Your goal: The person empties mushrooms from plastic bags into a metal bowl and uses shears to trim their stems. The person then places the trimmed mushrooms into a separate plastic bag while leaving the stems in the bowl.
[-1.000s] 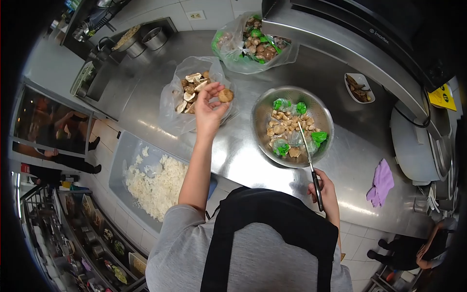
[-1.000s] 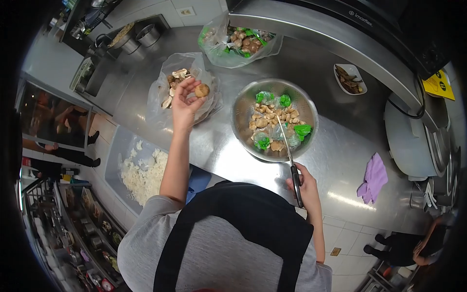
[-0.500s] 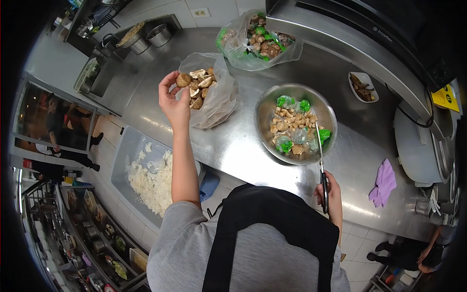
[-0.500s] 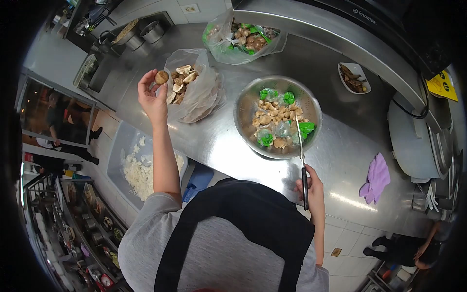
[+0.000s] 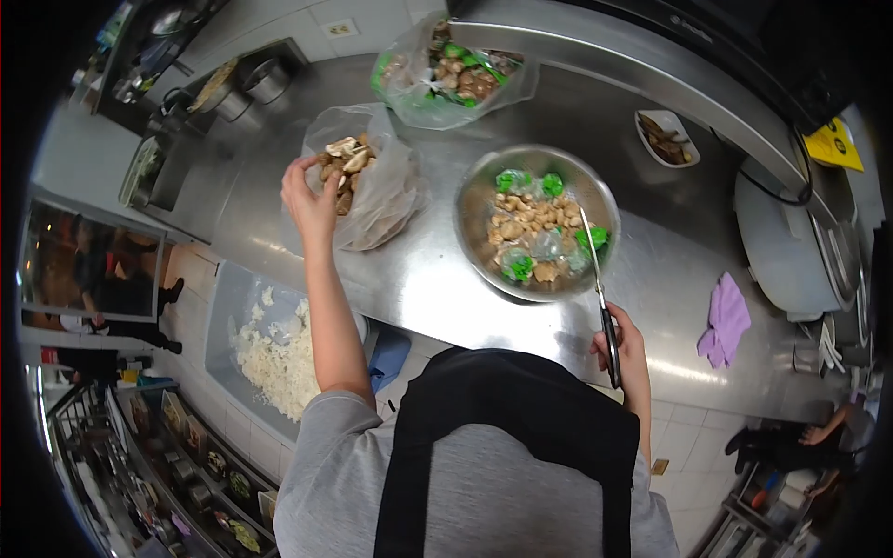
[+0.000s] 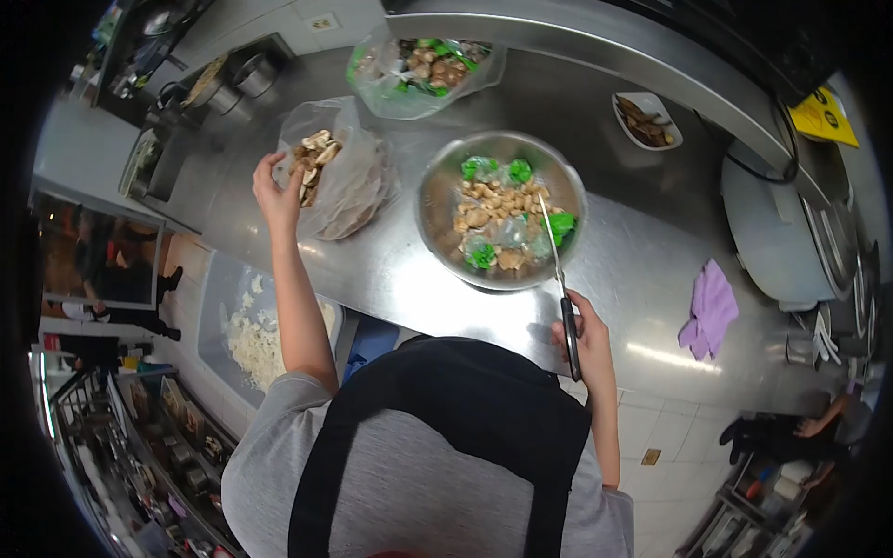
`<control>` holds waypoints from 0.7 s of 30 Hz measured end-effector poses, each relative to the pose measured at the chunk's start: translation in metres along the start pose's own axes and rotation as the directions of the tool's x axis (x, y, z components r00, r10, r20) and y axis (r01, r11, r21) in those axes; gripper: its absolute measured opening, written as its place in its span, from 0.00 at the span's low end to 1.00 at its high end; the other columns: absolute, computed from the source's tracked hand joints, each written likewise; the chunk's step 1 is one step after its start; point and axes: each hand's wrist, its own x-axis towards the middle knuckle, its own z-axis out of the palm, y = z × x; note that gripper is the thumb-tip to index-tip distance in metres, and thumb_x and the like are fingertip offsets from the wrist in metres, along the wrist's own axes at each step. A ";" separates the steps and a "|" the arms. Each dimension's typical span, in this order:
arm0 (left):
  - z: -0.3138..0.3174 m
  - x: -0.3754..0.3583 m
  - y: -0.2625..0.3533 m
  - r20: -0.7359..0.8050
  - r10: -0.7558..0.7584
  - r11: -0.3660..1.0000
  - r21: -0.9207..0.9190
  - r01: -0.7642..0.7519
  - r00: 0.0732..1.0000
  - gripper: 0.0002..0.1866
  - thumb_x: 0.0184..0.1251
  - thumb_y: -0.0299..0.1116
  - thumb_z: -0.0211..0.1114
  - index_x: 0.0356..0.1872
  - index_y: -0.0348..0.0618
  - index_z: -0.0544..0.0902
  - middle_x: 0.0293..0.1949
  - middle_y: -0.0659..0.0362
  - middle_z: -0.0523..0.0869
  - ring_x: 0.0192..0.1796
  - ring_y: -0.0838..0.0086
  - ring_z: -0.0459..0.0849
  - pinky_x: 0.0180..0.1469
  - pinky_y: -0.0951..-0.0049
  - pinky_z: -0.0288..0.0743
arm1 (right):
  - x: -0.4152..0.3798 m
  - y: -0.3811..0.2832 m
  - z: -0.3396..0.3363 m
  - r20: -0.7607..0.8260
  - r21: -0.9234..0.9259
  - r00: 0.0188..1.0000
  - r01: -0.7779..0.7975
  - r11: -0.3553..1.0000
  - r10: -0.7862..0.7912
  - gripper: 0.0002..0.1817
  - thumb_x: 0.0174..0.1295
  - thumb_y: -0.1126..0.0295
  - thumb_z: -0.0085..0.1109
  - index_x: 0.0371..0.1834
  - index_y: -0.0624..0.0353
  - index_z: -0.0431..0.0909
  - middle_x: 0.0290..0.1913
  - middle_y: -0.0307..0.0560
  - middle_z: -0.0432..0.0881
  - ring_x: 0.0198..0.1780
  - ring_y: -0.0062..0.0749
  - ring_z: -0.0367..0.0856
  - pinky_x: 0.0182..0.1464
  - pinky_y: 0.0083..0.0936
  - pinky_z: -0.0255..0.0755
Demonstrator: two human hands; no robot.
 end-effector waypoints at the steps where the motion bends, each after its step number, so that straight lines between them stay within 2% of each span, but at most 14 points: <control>1: 0.006 -0.005 0.007 -0.060 0.229 0.951 0.228 -0.210 0.972 0.18 0.48 0.29 0.68 0.43 0.41 0.78 0.44 0.50 0.79 0.48 0.63 0.77 0.50 0.65 0.69 | 0.000 -0.001 0.000 0.007 0.020 1.000 0.007 1.000 -0.008 0.30 0.55 0.65 0.62 0.60 0.62 0.63 0.18 0.38 0.74 0.14 0.15 0.66 0.16 0.14 0.58; 2: 0.011 -0.011 0.015 -0.069 0.457 0.807 0.450 -0.382 0.887 0.19 0.48 0.30 0.68 0.44 0.42 0.78 0.45 0.49 0.79 0.50 0.60 0.75 0.54 0.61 0.66 | 0.000 -0.001 -0.001 -0.010 0.023 1.000 -0.001 1.000 0.001 0.30 0.55 0.65 0.62 0.60 0.62 0.63 0.18 0.38 0.74 0.14 0.15 0.66 0.16 0.14 0.58; 3: 0.021 -0.018 0.027 -0.043 0.466 0.831 0.364 -0.421 0.884 0.20 0.47 0.28 0.66 0.46 0.42 0.77 0.48 0.51 0.78 0.54 0.58 0.73 0.58 0.59 0.62 | 0.001 -0.002 -0.001 -0.012 0.016 1.000 0.006 1.000 -0.005 0.30 0.55 0.65 0.62 0.60 0.62 0.63 0.18 0.38 0.74 0.14 0.15 0.66 0.16 0.14 0.58; 5: 0.041 -0.050 0.077 0.208 0.407 0.913 -0.068 -0.402 0.889 0.19 0.47 0.25 0.64 0.45 0.41 0.77 0.47 0.54 0.79 0.52 0.58 0.74 0.56 0.62 0.65 | 0.004 -0.002 0.000 -0.016 0.010 1.000 0.018 1.000 -0.018 0.30 0.54 0.64 0.63 0.59 0.62 0.64 0.18 0.37 0.74 0.14 0.15 0.67 0.16 0.15 0.58; 6: 0.062 -0.069 0.082 0.451 0.342 0.932 -0.271 -0.239 0.824 0.17 0.48 0.24 0.63 0.44 0.41 0.78 0.47 0.53 0.80 0.51 0.58 0.75 0.55 0.64 0.67 | 0.006 -0.004 0.001 -0.021 0.010 1.000 0.013 1.000 -0.013 0.30 0.54 0.64 0.63 0.59 0.62 0.64 0.18 0.37 0.74 0.14 0.15 0.67 0.16 0.15 0.58; 8: 0.101 -0.115 0.099 0.622 0.668 0.742 -0.522 -0.421 0.407 0.18 0.48 0.24 0.63 0.44 0.44 0.79 0.48 0.53 0.79 0.52 0.57 0.75 0.56 0.63 0.68 | 0.008 -0.008 0.003 -0.017 -0.013 1.000 0.025 1.000 -0.025 0.30 0.54 0.64 0.63 0.59 0.61 0.65 0.17 0.37 0.74 0.15 0.16 0.67 0.16 0.15 0.58; 10: 0.122 -0.151 0.110 0.619 0.734 0.617 -0.437 -0.654 0.279 0.22 0.44 0.23 0.65 0.46 0.45 0.77 0.49 0.55 0.78 0.55 0.57 0.73 0.58 0.63 0.65 | 0.007 -0.011 0.004 -0.025 -0.013 0.999 0.022 1.000 -0.022 0.30 0.53 0.64 0.63 0.59 0.61 0.65 0.17 0.37 0.75 0.15 0.16 0.68 0.16 0.15 0.59; 11: 0.130 -0.153 0.102 0.618 0.736 0.615 -0.441 -0.654 0.276 0.22 0.44 0.23 0.65 0.46 0.45 0.77 0.49 0.55 0.78 0.55 0.57 0.73 0.58 0.63 0.65 | 0.004 -0.014 0.004 -0.031 -0.026 0.999 0.040 0.999 -0.040 0.30 0.54 0.64 0.63 0.59 0.61 0.65 0.18 0.37 0.75 0.15 0.16 0.67 0.16 0.15 0.59; 13: 0.152 -0.142 0.094 0.827 0.531 0.787 -0.401 -0.470 0.184 0.25 0.41 0.23 0.67 0.48 0.46 0.76 0.51 0.53 0.77 0.54 0.59 0.74 0.58 0.64 0.67 | 0.000 -0.014 -0.001 -0.045 -0.037 0.997 0.064 0.997 -0.065 0.30 0.54 0.64 0.63 0.59 0.61 0.65 0.18 0.37 0.75 0.15 0.16 0.67 0.16 0.15 0.58; 14: 0.157 -0.133 0.091 0.825 0.537 0.780 -0.407 -0.476 0.175 0.25 0.41 0.23 0.67 0.48 0.46 0.76 0.51 0.53 0.77 0.54 0.59 0.74 0.58 0.64 0.67 | -0.004 -0.009 -0.005 -0.073 -0.011 0.994 0.079 0.997 -0.079 0.30 0.54 0.64 0.63 0.59 0.62 0.65 0.18 0.37 0.75 0.15 0.15 0.67 0.16 0.15 0.58; 16: 0.148 -0.106 0.090 0.861 0.423 0.903 -0.374 -0.213 0.282 0.28 0.39 0.22 0.68 0.48 0.47 0.75 0.49 0.52 0.78 0.51 0.64 0.77 0.54 0.68 0.69 | -0.012 -0.001 -0.013 -0.111 0.024 0.990 0.090 0.996 -0.087 0.30 0.54 0.64 0.62 0.59 0.62 0.64 0.18 0.38 0.75 0.14 0.15 0.67 0.15 0.14 0.58; 18: 0.132 -0.075 0.094 0.878 0.295 0.955 -0.275 -0.107 0.376 0.28 0.42 0.22 0.67 0.50 0.45 0.74 0.46 0.54 0.79 0.46 0.70 0.78 0.51 0.73 0.71 | -0.017 0.005 -0.019 -0.145 0.019 0.987 0.067 0.998 -0.063 0.31 0.57 0.63 0.58 0.61 0.64 0.61 0.18 0.41 0.74 0.12 0.16 0.65 0.13 0.13 0.57; 19: 0.126 -0.062 0.095 0.881 0.293 0.956 -0.271 -0.110 0.372 0.28 0.42 0.22 0.67 0.50 0.45 0.74 0.46 0.54 0.79 0.46 0.70 0.78 0.51 0.73 0.71 | -0.017 0.012 -0.022 -0.169 0.021 0.984 0.067 0.998 -0.062 0.30 0.58 0.62 0.57 0.60 0.64 0.61 0.18 0.41 0.74 0.11 0.16 0.64 0.12 0.13 0.56; 21: 0.118 -0.046 0.095 0.905 0.127 0.987 -0.155 0.036 0.406 0.29 0.43 0.23 0.67 0.53 0.43 0.73 0.44 0.56 0.80 0.45 0.73 0.78 0.51 0.75 0.70 | -0.013 0.018 -0.023 -0.169 0.030 0.984 0.058 0.998 -0.052 0.30 0.58 0.62 0.57 0.60 0.64 0.61 0.18 0.41 0.74 0.11 0.16 0.64 0.12 0.13 0.56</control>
